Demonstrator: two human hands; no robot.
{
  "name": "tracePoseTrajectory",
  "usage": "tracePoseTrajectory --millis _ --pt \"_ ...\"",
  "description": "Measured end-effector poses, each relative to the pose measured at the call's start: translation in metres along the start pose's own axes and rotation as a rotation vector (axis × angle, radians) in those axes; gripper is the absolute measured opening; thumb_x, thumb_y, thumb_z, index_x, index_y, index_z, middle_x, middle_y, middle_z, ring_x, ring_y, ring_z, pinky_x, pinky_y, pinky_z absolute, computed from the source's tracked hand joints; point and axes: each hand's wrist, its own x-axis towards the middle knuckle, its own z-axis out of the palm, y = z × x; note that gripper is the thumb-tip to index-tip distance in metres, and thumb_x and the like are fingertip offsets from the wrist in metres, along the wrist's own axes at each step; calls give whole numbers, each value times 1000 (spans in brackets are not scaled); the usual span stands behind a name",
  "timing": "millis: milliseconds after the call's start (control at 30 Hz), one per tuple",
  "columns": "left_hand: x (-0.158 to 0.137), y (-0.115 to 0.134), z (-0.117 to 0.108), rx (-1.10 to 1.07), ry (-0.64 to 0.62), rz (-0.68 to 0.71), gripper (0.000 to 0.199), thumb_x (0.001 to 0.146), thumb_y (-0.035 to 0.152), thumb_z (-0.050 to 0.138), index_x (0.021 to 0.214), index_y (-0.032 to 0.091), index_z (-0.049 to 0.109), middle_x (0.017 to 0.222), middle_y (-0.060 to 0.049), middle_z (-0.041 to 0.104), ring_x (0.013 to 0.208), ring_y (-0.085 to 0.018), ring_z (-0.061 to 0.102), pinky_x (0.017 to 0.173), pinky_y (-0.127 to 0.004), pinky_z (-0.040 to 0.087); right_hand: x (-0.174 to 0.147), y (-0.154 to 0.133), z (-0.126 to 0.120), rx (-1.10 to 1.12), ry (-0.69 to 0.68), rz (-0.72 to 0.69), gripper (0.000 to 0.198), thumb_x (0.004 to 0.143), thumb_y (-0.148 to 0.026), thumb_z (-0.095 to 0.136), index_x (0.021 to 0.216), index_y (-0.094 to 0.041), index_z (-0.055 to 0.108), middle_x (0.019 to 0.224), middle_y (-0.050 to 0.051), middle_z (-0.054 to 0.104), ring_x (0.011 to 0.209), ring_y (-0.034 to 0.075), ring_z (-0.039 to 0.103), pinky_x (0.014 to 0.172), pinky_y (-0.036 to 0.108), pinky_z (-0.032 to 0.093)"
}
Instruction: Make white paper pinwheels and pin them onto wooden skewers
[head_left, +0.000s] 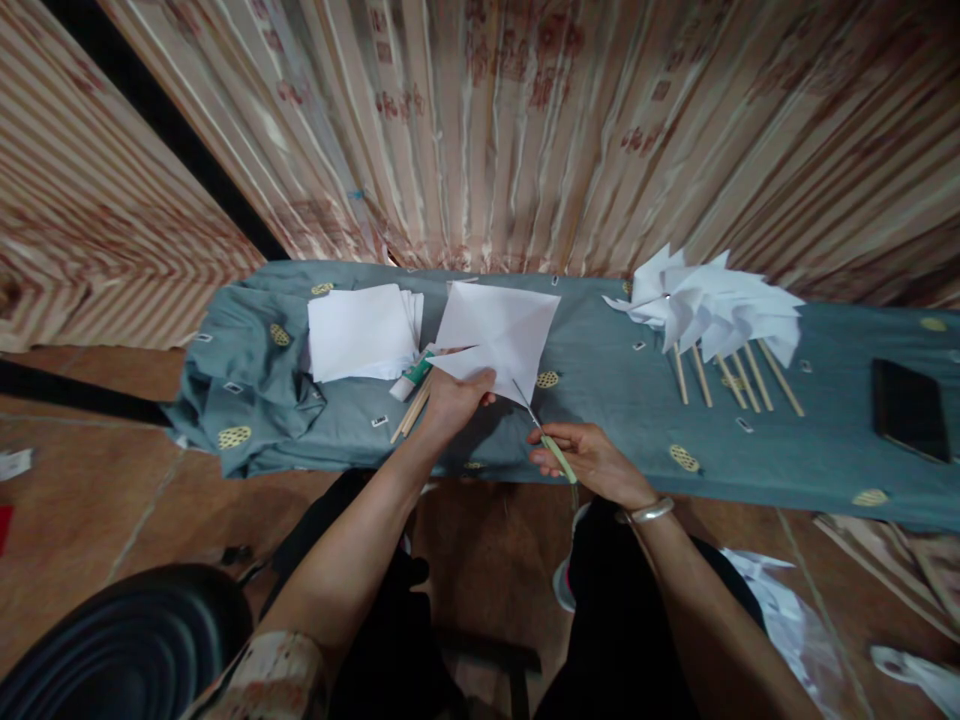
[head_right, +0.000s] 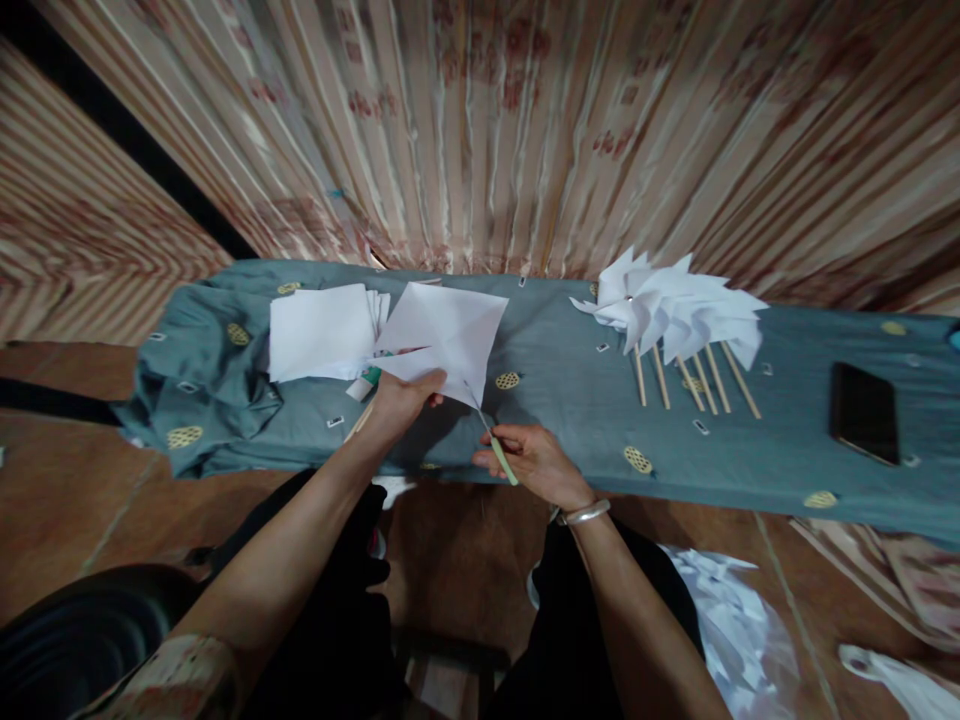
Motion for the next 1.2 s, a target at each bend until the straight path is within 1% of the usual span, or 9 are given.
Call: tracePoseTrajectory --millis 133,233,300,400,533,733,933,1033,1200 --pt "-4 6 1 9 -5 -35 10 64 19 63 63 19 53 52 2 54 39 -10 47 39 -22 38 0 1 -1 -48 -8 -17 50 58 -52 83 88 -15 70 60 -3 61 55 10 59 52 22 46" --pt "-11 12 2 59 -40 -84 10 65 18 62 61 19 52 49 1 54 42 -11 47 42 -23 39 1 3 -1 -69 -21 -34 49 60 -52 81 90 -15 70 63 -1 64 56 10 58 51 21 44" --pt "-14 14 3 72 -63 -81 10 66 17 61 61 19 53 48 1 53 42 -11 47 43 -23 39 2 4 -2 -73 -18 -40 48 61 -52 81 90 -15 70 63 -1 64 57 10 58 52 21 44" --pt "-14 12 4 49 -70 -62 8 65 16 61 63 18 54 49 2 54 42 -11 48 41 -23 38 1 4 -1 -84 -11 -50 48 62 -53 80 90 -16 70 63 -1 64 58 11 59 53 21 44" --pt "-12 8 3 32 -75 -80 8 66 16 60 65 18 53 48 3 53 40 -11 47 41 -23 37 1 4 -1 -93 -17 -49 48 63 -54 79 91 -16 70 63 -1 64 57 10 58 52 21 43" --pt "-12 11 2 16 -92 -65 15 66 14 62 79 16 55 52 4 56 39 -10 48 40 -21 37 2 5 -2 -90 -12 -50 46 61 -52 81 88 -16 70 63 -1 63 56 10 58 51 20 43" --pt "-12 8 2 -33 -121 -63 19 67 14 62 84 16 54 55 4 56 39 -9 48 39 -21 37 2 3 0 -69 1 -32 50 58 -55 82 85 -15 70 60 -2 61 56 10 59 50 20 44" --pt "-11 7 1 -56 -111 -75 20 67 15 61 86 16 53 56 5 56 39 -9 48 39 -21 39 2 3 0 -50 10 -20 51 56 -56 83 85 -15 70 60 -2 61 56 9 59 51 20 45" --pt "-12 12 1 -27 -102 -92 20 67 14 62 85 15 54 58 4 57 40 -9 48 40 -21 39 4 6 0 -36 18 -29 48 56 -55 83 81 -16 69 59 -2 60 54 10 58 51 21 46"
